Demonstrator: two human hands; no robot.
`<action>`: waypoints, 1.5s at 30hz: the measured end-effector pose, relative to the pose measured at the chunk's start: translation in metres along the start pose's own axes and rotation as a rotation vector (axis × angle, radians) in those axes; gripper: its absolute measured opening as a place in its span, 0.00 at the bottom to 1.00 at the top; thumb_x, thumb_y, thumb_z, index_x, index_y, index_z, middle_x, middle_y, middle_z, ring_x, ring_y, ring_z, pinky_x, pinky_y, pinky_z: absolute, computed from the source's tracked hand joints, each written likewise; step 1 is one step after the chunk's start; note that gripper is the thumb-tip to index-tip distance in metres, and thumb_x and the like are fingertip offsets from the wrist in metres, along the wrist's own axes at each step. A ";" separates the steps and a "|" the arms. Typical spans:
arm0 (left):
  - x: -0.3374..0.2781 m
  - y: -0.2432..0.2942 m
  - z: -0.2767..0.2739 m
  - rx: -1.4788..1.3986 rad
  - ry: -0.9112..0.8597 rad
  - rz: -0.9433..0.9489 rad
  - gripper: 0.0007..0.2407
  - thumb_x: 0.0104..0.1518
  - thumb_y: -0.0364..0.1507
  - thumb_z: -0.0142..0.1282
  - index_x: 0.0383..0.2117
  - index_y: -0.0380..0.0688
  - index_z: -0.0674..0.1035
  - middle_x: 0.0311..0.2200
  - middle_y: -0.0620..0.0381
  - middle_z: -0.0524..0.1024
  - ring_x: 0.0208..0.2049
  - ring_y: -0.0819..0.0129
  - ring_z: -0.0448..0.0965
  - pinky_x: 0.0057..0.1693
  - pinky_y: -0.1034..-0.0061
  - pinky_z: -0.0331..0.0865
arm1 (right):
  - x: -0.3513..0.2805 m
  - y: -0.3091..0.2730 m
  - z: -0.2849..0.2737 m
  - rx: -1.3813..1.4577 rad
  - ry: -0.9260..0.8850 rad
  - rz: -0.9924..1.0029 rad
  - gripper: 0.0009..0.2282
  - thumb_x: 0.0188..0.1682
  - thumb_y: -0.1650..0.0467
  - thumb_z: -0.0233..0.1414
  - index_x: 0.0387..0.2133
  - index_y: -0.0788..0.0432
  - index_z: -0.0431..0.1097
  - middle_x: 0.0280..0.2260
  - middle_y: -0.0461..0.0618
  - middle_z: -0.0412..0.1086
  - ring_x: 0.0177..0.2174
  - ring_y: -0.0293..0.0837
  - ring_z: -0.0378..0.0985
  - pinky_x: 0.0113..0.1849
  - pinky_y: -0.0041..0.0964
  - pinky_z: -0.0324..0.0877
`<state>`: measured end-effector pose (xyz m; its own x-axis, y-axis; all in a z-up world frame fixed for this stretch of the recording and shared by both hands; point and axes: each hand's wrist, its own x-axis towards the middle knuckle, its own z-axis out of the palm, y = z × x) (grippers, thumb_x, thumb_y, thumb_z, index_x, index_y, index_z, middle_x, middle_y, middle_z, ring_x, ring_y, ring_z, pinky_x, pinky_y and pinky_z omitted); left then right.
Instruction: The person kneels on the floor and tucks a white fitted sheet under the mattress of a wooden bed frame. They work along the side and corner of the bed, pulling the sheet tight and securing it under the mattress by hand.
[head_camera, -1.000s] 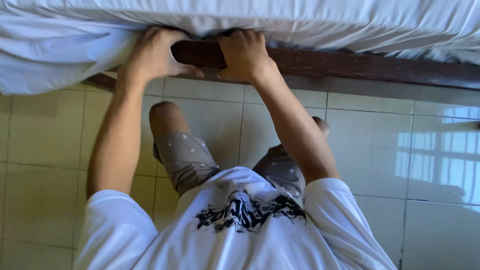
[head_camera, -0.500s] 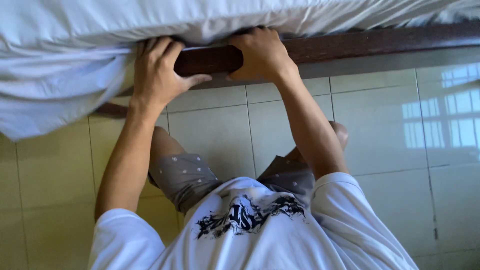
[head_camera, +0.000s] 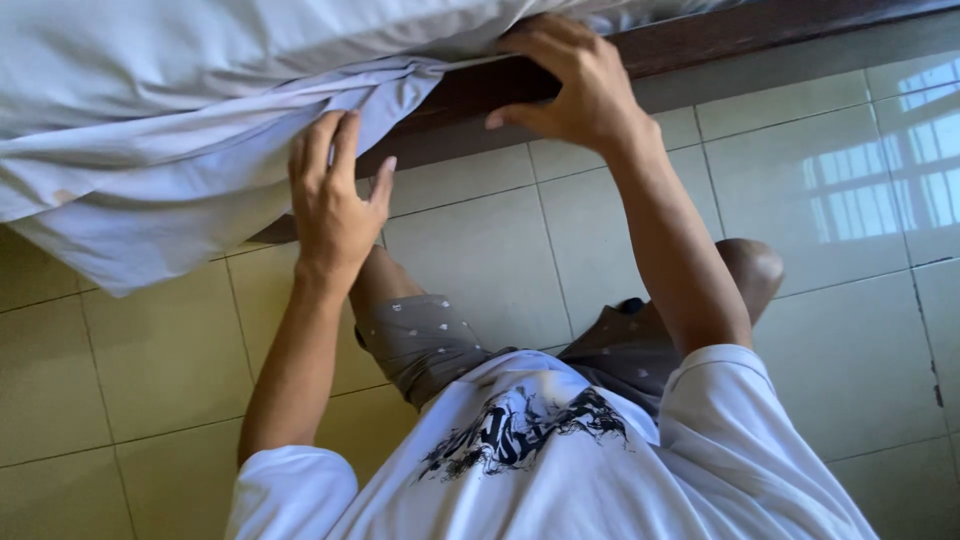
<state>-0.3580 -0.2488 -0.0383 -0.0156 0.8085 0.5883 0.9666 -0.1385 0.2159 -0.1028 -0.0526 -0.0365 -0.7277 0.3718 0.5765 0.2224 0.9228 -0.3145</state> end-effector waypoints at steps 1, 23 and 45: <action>-0.005 -0.003 -0.002 -0.034 0.001 -0.026 0.21 0.58 0.25 0.71 0.55 0.30 0.74 0.53 0.39 0.72 0.52 0.44 0.72 0.59 0.55 0.67 | 0.004 -0.009 0.007 0.035 0.043 -0.115 0.33 0.45 0.56 0.73 0.52 0.72 0.74 0.49 0.68 0.75 0.50 0.63 0.77 0.52 0.57 0.72; 0.025 -0.097 -0.024 0.151 -0.368 -0.077 0.31 0.48 0.60 0.72 0.39 0.44 0.78 0.38 0.49 0.80 0.38 0.43 0.80 0.39 0.51 0.71 | 0.062 -0.058 0.069 -0.106 -0.284 0.128 0.35 0.42 0.45 0.65 0.54 0.57 0.73 0.51 0.56 0.75 0.49 0.60 0.75 0.39 0.59 0.72; 0.033 -0.140 -0.030 -0.159 -0.562 -0.015 0.33 0.50 0.61 0.63 0.46 0.44 0.78 0.43 0.42 0.81 0.44 0.34 0.77 0.48 0.49 0.67 | 0.062 -0.056 0.080 -0.070 -0.158 0.061 0.31 0.41 0.52 0.71 0.50 0.62 0.77 0.45 0.59 0.78 0.43 0.59 0.79 0.43 0.52 0.72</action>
<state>-0.5014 -0.2203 -0.0258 0.1514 0.9843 0.0903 0.9164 -0.1740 0.3604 -0.2126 -0.0897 -0.0435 -0.8030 0.4118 0.4307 0.3098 0.9059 -0.2886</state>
